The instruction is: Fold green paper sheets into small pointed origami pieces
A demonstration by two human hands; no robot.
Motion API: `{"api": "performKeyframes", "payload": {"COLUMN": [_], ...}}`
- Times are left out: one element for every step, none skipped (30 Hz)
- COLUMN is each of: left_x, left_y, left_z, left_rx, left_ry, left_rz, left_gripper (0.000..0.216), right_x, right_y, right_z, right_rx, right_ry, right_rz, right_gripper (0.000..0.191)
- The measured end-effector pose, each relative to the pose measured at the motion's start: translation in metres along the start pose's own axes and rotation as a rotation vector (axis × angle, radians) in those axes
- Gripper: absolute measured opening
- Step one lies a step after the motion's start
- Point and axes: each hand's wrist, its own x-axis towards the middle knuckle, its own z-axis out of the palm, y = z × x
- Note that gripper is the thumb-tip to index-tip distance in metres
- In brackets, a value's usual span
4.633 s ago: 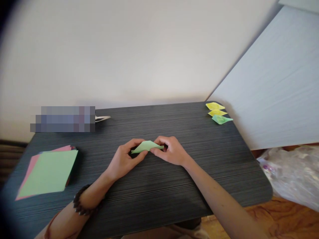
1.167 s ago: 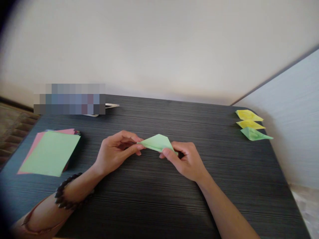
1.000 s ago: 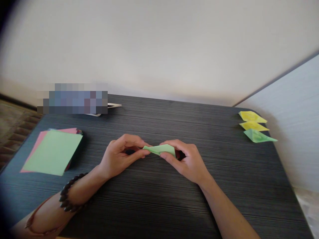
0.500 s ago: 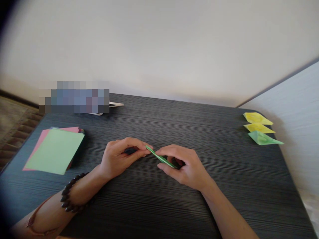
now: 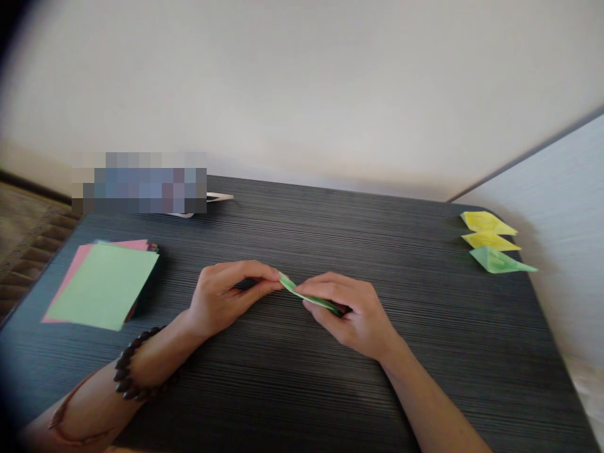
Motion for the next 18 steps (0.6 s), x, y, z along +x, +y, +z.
{"api": "performKeyframes", "payload": {"left_x": [0.0005, 0.0009, 0.0013, 0.0014, 0.0014, 0.0012, 0.0008, 0.0003, -0.0003, -0.0009, -0.0015, -0.0021, -0.0025, -0.0029, -0.0031, -0.0034, -0.0035, -0.0036], "left_y": [-0.0013, -0.0026, -0.0038, -0.0047, -0.0054, -0.0057, -0.0057, -0.0055, -0.0053, -0.005, -0.0047, -0.0045, -0.0044, -0.0044, -0.0043, -0.0043, -0.0043, -0.0042], "left_z": [-0.0006, -0.0011, -0.0015, -0.0018, -0.002, -0.002, -0.0018, -0.0015, -0.0011, -0.0007, -0.0002, 0.0001, 0.0004, 0.0006, 0.0007, 0.0006, 0.0006, 0.0005], "left_rx": [0.004, 0.009, 0.013, 0.016, 0.02, 0.023, 0.027, 0.035, 0.049, 0.07, 0.095, 0.122, 0.146, 0.167, 0.181, 0.189, 0.193, 0.194], "left_ry": [-0.025, -0.051, -0.075, -0.093, -0.103, -0.106, -0.106, -0.103, -0.101, -0.1, -0.099, -0.098, -0.094, -0.091, -0.091, -0.093, -0.097, -0.102], "left_rz": [0.013, 0.028, 0.043, 0.054, 0.061, 0.066, 0.068, 0.071, 0.072, 0.075, 0.073, 0.066, 0.053, 0.039, 0.025, 0.012, 0.005, 0.003], "left_gripper": [0.004, 0.005, 0.005, 0.005, 0.005, 0.006, 0.005, 0.005, 0.005, 0.006, 0.006, 0.006, 0.006, 0.005, 0.005, 0.005, 0.005, 0.005], "right_x": [-0.0002, -0.0003, -0.0004, -0.0004, -0.0003, -0.0002, 0.0, 0.0001, 0.0001, 0.0001, 0.0002, 0.0002, 0.0003, 0.0004, 0.0007, 0.0009, 0.0012, 0.0015], "right_y": [0.0001, 0.0, -0.0003, -0.0006, -0.001, -0.0015, -0.002, -0.0025, -0.003, -0.0034, -0.0039, -0.0044, -0.0048, -0.0052, -0.0056, -0.0057, -0.0058, -0.0056], "right_z": [-0.0001, -0.0002, -0.0003, -0.0005, -0.0005, -0.0005, -0.0003, 0.0, 0.0004, 0.001, 0.0017, 0.0023, 0.003, 0.0036, 0.004, 0.0043, 0.0044, 0.0044], "right_rx": [0.004, 0.007, 0.007, 0.005, -0.001, -0.009, -0.021, -0.038, -0.064, -0.098, -0.142, -0.19, -0.236, -0.273, -0.299, -0.312, -0.315, -0.311], "right_ry": [-0.002, -0.006, -0.012, -0.015, -0.015, -0.01, 0.002, 0.02, 0.042, 0.064, 0.086, 0.104, 0.115, 0.122, 0.126, 0.127, 0.127, 0.125], "right_rz": [-0.003, -0.004, -0.002, 0.001, 0.005, 0.009, 0.016, 0.027, 0.041, 0.057, 0.072, 0.085, 0.095, 0.098, 0.095, 0.089, 0.081, 0.07], "right_gripper": [0.032, 0.032, 0.032, 0.032, 0.032, 0.031, 0.03, 0.029, 0.026, 0.024, 0.022, 0.02, 0.018, 0.016, 0.015, 0.014, 0.014, 0.013]}}
